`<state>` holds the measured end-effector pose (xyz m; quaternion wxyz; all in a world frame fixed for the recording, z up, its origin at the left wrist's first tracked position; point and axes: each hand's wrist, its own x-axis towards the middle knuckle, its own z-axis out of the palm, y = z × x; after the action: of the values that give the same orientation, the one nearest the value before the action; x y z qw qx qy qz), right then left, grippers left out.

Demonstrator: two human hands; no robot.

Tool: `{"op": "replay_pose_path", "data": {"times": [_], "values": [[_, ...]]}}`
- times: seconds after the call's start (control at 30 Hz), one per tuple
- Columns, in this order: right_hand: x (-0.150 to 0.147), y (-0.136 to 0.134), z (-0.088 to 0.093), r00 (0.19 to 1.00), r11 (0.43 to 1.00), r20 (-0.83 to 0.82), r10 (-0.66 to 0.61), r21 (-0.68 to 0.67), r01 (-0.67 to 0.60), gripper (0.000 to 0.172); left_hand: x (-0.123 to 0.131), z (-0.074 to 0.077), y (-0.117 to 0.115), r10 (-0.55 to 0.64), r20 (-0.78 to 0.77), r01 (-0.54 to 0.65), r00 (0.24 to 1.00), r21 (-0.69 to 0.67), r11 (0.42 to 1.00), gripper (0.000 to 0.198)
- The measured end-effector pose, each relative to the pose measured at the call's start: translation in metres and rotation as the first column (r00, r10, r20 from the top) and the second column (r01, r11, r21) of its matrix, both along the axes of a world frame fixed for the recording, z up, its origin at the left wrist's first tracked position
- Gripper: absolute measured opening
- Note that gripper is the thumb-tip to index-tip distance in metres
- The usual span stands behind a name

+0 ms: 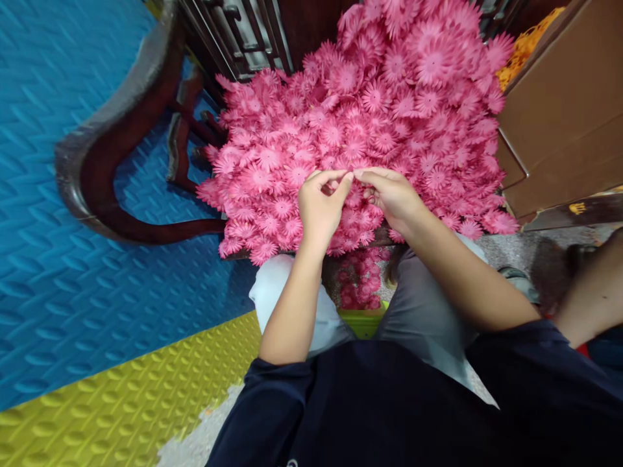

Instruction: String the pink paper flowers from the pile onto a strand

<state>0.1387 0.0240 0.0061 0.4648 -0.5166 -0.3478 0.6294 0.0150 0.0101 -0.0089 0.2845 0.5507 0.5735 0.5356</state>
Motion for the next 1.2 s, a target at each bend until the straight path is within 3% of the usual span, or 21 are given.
{"op": "replay_pose_path", "data": {"times": [0.2, 0.63, 1.0, 1.2], "values": [[-0.0013, 0.0007, -0.0021, 0.998, 0.998, -0.015, -0.054, -0.013, 0.054, 0.006, -0.0005, -0.002, 0.0011, 0.052, 0.039, -0.052, 0.998, 0.0, 0.999, 0.011], [-0.0018, 0.0009, 0.0009, 0.995, 0.994, 0.003, -0.098, -0.044, 0.098, 0.011, -0.0008, 0.0053, 0.0029, 0.028, 0.494, 0.068, 0.869, -0.176, 0.982, 0.013], [-0.0017, 0.0006, 0.0005, 0.999, 0.998, -0.011, -0.033, -0.05, 0.033, 0.007, 0.0002, 0.0072, 0.002, 0.035, 0.518, 0.082, 0.855, -0.201, 0.976, 0.02], [-0.0039, 0.0024, 0.0007, 0.993, 0.991, 0.001, -0.116, -0.072, 0.116, 0.019, -0.0005, 0.0047, 0.0037, -0.062, 0.602, 0.195, 0.796, -0.159, 0.968, 0.017]]}}
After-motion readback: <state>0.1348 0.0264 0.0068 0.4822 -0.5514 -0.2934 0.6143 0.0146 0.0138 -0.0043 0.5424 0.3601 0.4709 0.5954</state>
